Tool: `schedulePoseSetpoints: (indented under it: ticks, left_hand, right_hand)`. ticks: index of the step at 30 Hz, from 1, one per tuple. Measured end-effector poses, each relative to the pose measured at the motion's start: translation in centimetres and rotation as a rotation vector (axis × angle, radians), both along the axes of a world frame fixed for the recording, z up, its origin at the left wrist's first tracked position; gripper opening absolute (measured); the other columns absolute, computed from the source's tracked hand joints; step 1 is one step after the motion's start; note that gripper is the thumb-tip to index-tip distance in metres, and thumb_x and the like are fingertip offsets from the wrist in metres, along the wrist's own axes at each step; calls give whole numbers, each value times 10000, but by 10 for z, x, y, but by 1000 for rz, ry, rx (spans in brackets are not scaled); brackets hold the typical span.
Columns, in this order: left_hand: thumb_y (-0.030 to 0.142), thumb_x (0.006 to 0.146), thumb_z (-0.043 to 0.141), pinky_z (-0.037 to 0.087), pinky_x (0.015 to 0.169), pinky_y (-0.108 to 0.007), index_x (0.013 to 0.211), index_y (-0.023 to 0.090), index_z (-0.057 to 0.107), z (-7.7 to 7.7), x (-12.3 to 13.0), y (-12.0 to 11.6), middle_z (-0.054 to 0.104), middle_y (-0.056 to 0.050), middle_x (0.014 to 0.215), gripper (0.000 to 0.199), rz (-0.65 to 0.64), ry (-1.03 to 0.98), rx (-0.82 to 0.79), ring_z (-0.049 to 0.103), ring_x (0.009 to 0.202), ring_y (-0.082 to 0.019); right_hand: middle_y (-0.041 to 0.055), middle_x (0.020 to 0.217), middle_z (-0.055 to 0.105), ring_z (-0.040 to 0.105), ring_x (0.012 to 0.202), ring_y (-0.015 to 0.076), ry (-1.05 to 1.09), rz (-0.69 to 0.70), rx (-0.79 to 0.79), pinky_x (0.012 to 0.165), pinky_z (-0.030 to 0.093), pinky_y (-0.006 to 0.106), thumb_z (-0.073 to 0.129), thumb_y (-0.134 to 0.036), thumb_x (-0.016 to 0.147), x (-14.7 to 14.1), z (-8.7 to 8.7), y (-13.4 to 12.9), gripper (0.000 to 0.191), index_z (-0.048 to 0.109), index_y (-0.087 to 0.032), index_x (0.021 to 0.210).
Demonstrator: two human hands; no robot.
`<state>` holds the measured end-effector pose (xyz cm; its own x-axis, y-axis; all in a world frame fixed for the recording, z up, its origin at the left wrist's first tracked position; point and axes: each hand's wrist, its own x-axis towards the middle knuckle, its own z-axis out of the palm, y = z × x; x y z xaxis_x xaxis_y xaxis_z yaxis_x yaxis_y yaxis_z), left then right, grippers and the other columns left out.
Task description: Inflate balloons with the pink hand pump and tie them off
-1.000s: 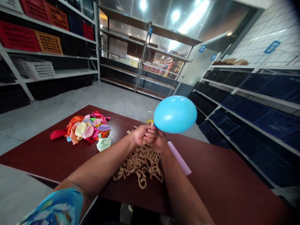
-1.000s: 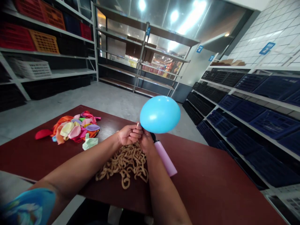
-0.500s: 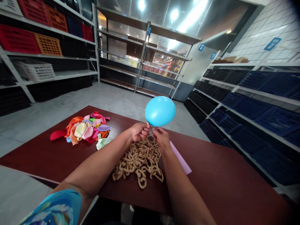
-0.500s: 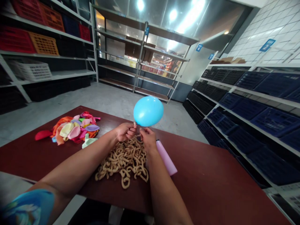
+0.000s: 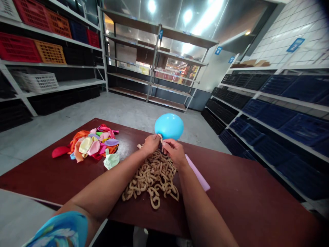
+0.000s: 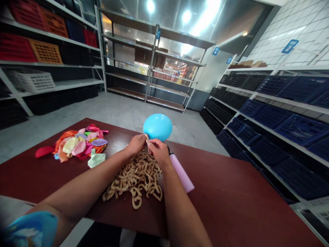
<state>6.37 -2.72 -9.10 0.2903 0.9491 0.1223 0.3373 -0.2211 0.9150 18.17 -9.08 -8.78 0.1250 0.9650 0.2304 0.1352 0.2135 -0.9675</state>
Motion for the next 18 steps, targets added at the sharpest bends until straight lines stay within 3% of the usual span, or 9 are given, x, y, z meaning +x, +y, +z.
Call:
schedulePoseSetpoints:
  ticks: [2,7,10,18]
  left_hand:
    - [375,846,326,320,518,-213,619,163,504,-2,3,-1,487,3,559,358,2,27,56,434,537,-103]
    - [333,860,322,293,546,-232,620,160,520,-2,8,-8,482,1,567,356,23,123,183,420,562,-111]
    - [323,863,322,285,553,-237,620,159,520,0,9,-11,481,0,568,354,21,149,201,418,564,-113]
    - [341,858,337,277,533,-223,590,165,480,-1,9,-10,449,12,556,351,0,35,130,401,553,-106]
  right_hand:
    - [-39,569,536,466,483,80,-106,-6,87,486,382,208,564,-382,763,3,-1,1,199,619,-209,846]
    - [31,920,586,538,613,96,-366,-162,311,592,463,239,529,-369,797,8,-5,3,186,612,-217,865]
    - [23,897,602,553,612,103,-366,-205,287,611,477,248,533,-372,799,9,-5,4,205,596,-224,927]
    - [34,940,579,564,755,134,-286,-108,274,647,490,258,555,-380,773,11,-4,4,194,650,-234,858]
